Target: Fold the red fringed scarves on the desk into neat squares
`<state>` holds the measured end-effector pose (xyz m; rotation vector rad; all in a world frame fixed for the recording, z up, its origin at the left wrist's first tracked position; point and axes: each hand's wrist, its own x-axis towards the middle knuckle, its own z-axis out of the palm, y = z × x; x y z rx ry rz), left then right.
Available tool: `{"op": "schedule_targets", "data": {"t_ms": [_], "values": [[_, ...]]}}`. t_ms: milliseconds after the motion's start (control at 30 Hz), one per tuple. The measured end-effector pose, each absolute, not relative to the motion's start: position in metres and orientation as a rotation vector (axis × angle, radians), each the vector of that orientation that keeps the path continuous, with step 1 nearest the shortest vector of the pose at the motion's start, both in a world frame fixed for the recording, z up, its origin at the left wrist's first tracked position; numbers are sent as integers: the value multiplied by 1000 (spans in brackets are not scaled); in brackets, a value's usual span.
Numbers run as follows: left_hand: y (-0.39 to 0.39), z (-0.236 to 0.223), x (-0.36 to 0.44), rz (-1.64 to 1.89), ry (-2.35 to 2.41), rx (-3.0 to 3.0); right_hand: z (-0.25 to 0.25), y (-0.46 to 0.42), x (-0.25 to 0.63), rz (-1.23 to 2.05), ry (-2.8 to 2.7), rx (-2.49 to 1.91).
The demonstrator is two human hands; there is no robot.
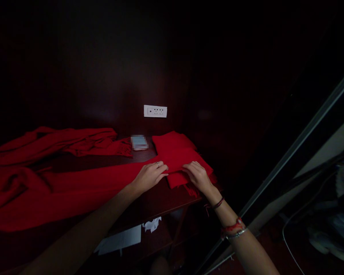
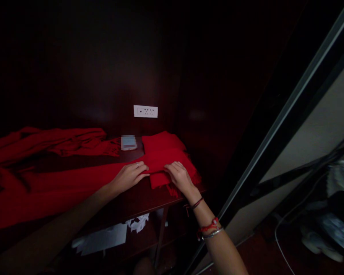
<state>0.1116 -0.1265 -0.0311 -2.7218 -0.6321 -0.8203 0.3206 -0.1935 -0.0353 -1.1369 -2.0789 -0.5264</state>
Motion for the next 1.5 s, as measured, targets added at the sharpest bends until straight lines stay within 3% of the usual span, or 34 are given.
{"op": "schedule_targets", "data": {"t_ms": [767, 1300, 1500], "values": [[-129, -30, 109, -727, -471, -2766, -43, -196, 321, -753, -2024, -1286], [-133, -28, 108, -634, -479, -2808, -45, -198, 323, -600, -1912, -1241], [-129, -23, 114, -1025, -609, -3103, -47, -212, 325, -570, -2022, -1301]]}}
